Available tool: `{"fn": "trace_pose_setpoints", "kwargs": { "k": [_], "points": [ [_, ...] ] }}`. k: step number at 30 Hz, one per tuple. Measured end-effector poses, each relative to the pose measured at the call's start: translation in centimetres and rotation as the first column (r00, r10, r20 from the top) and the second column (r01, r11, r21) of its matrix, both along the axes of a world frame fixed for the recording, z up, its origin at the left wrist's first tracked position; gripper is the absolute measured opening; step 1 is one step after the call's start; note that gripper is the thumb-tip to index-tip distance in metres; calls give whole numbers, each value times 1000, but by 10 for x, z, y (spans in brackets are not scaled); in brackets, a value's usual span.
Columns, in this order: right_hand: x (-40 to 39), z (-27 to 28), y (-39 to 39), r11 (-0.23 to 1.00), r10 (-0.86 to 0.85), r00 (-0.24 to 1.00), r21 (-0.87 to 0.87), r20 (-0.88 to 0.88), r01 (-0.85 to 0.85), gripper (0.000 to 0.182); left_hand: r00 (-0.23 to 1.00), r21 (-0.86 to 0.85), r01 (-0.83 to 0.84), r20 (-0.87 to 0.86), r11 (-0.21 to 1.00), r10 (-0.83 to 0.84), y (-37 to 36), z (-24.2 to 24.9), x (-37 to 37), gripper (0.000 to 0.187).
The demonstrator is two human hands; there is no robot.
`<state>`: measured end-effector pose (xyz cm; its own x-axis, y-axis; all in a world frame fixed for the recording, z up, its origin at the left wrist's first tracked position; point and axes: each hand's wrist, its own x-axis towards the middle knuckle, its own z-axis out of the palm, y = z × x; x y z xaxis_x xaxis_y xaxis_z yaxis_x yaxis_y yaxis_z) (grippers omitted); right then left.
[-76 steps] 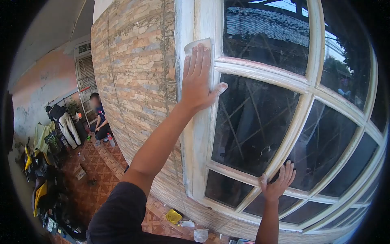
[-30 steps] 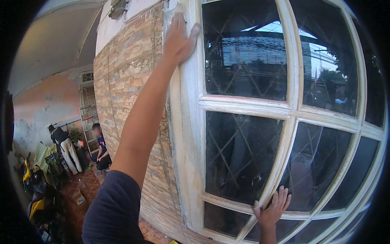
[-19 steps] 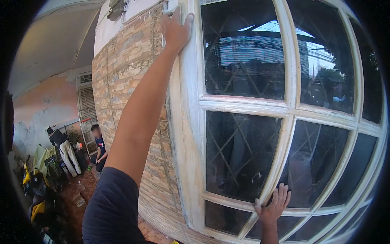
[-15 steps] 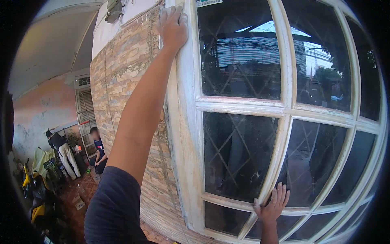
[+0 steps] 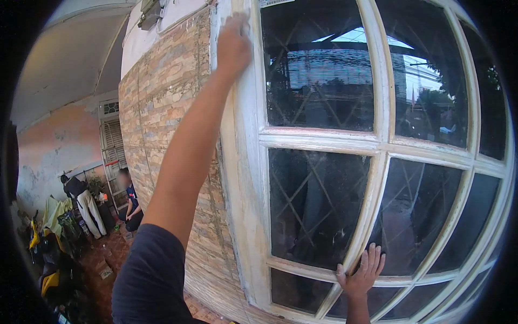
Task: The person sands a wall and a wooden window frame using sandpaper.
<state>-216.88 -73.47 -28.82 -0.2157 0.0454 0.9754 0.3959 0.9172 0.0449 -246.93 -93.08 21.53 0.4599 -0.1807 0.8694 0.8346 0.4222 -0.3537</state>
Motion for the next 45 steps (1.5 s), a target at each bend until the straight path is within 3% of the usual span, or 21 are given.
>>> {"fn": "trace_pose_setpoints", "kwargs": {
  "k": [4,5,6,7,11,13,17,19,20,22,25,27,31,35,38,40,41,42,45],
  "points": [
    [-1,0,0,1000,3,1000,-9,-5,-3,75,986,-116,100,142,988,-83,-7,68,-1,43],
    [-1,0,0,1000,8,1000,-14,0,-8,75,1000,-22,-9,-24,1000,9,-2,77,-9,44],
    [1,0,0,1000,15,1000,-17,8,-15,75,977,91,-104,-175,990,119,-3,74,-4,45],
    [1,0,-1,1000,17,1000,-21,10,-17,75,997,34,0,-82,999,3,-3,67,-1,46],
    [1,1,-1,1000,8,1000,-18,8,-8,74,996,-98,-8,91,995,17,-10,-2,22,32],
    [-2,1,-1,1000,5,1000,-9,-10,-5,73,995,-20,-18,-103,1000,16,-8,-12,13,31],
    [1,0,0,1000,9,1000,-9,-2,-9,73,998,-31,-12,-68,999,10,-7,43,2,32],
    [0,-1,0,1000,12,1000,-15,5,-12,73,991,21,-14,-134,1000,17,-4,80,-8,48],
    [-1,0,0,1000,10,1000,-12,-1,-10,73,991,20,-14,-133,1000,17,-5,83,-11,48],
    [1,-1,0,1000,8,1000,-15,3,-8,74,993,-89,-26,113,996,36,-9,76,-2,51],
    [1,2,-1,1000,13,1000,-20,11,-13,74,999,-22,-5,36,1000,6,-6,0,11,34],
    [0,2,-2,1000,6,1000,-14,-7,-6,74,1000,-20,7,21,1000,-6,-10,-71,17,36],
    [-2,2,0,1000,24,999,7,-26,-24,72,955,-158,66,296,985,-16,-17,-220,36,47],
    [0,6,-2,1000,16,1000,16,-2,-16,72,937,-151,98,346,984,-40,-18,-229,37,45],
    [-2,6,-3,999,20,1000,28,-13,-20,73,978,-83,87,195,993,-70,-14,-153,25,41],
    [-1,8,-4,999,9,1000,33,-21,-8,73,953,-143,153,283,978,-107,-18,-115,24,40],
    [-1,8,-3,999,9,1000,35,-6,-9,73,973,-60,118,204,991,-104,-13,-106,19,45],
    [-1,9,-3,999,15,1000,31,-11,-15,72,988,23,86,126,996,-89,-9,-106,14,50],
    [-2,9,-3,999,28,1000,33,-12,-28,71,968,1,111,224,994,-108,-6,-179,25,41]
  ]
}}
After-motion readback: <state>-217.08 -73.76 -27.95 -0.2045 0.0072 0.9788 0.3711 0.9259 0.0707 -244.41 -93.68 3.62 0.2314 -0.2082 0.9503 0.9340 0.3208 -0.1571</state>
